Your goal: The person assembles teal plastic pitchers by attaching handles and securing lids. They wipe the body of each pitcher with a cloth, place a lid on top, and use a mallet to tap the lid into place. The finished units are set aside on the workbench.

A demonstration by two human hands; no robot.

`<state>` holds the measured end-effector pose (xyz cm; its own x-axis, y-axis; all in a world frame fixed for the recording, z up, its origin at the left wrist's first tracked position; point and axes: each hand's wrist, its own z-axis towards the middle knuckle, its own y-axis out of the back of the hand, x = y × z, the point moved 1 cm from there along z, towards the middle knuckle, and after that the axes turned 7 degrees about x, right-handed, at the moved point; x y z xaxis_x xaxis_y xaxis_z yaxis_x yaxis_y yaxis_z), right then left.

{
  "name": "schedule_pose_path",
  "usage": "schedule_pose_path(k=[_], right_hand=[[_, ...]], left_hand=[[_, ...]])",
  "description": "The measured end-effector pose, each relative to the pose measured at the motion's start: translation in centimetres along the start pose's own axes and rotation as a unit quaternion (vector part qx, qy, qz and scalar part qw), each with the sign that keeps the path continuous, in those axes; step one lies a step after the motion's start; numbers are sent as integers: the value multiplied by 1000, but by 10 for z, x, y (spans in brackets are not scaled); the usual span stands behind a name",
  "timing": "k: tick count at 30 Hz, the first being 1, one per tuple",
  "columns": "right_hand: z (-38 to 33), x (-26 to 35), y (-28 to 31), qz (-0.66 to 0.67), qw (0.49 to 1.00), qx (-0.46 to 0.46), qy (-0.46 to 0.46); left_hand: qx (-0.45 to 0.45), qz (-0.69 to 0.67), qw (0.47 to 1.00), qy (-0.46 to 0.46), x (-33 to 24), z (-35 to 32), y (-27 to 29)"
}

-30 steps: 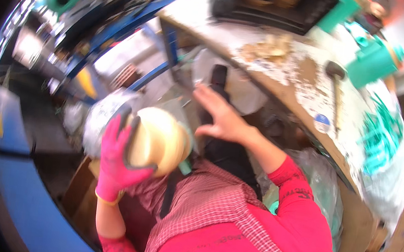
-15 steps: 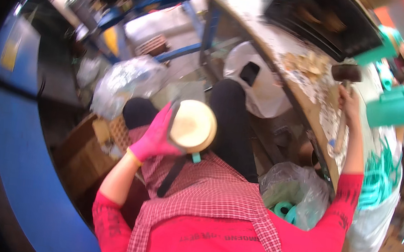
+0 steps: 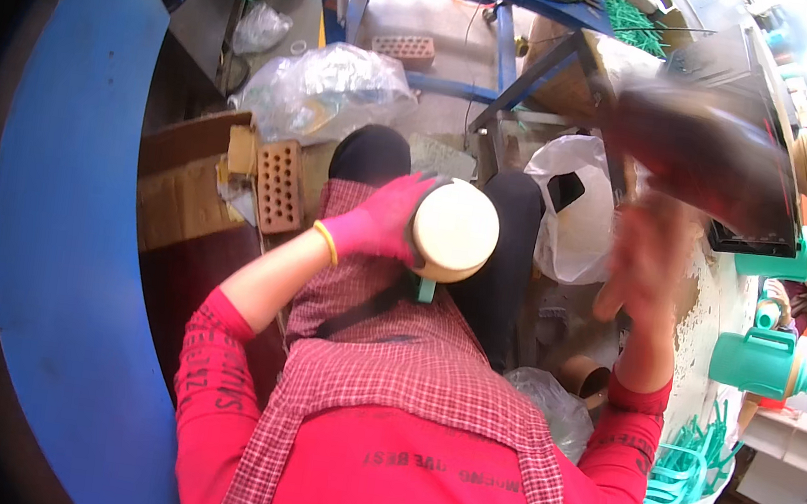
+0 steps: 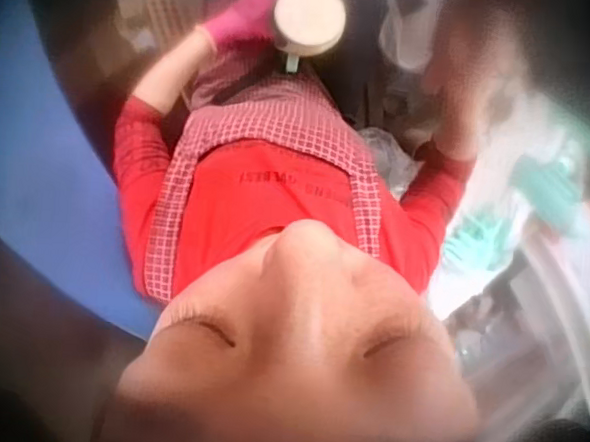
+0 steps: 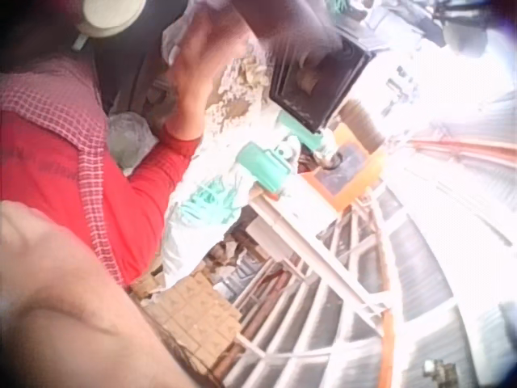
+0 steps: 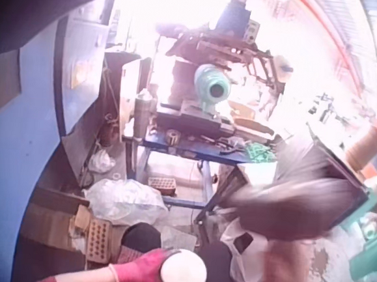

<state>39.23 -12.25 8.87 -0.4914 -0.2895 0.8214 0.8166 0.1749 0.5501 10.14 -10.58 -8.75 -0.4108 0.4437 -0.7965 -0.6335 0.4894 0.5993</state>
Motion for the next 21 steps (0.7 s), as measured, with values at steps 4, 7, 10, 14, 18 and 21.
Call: schedule_pose_path(k=[4, 7, 10, 14, 18, 21], right_hand=[[-14, -6, -40, -252, 944, 77, 198], [-6, 9, -65, -296, 936, 190, -8], [-14, 55, -47, -13, 990, 139, 37], [-48, 20, -73, -124, 987, 33, 98], [-40, 22, -47, -232, 942, 238, -44], [-50, 32, -17, 176, 947, 172, 206]], left_hand=[[0, -59, 998, -20, 5, -1, -3], [-2, -19, 1000, -11, 7, 0, -2], [2, 24, 1000, 17, 4, -3, -4], [-15, 17, 1000, 20, 1, -4, -5], [23, -8, 999, 29, -1, -1, 0], [7, 5, 999, 31, -2, 0, 5]])
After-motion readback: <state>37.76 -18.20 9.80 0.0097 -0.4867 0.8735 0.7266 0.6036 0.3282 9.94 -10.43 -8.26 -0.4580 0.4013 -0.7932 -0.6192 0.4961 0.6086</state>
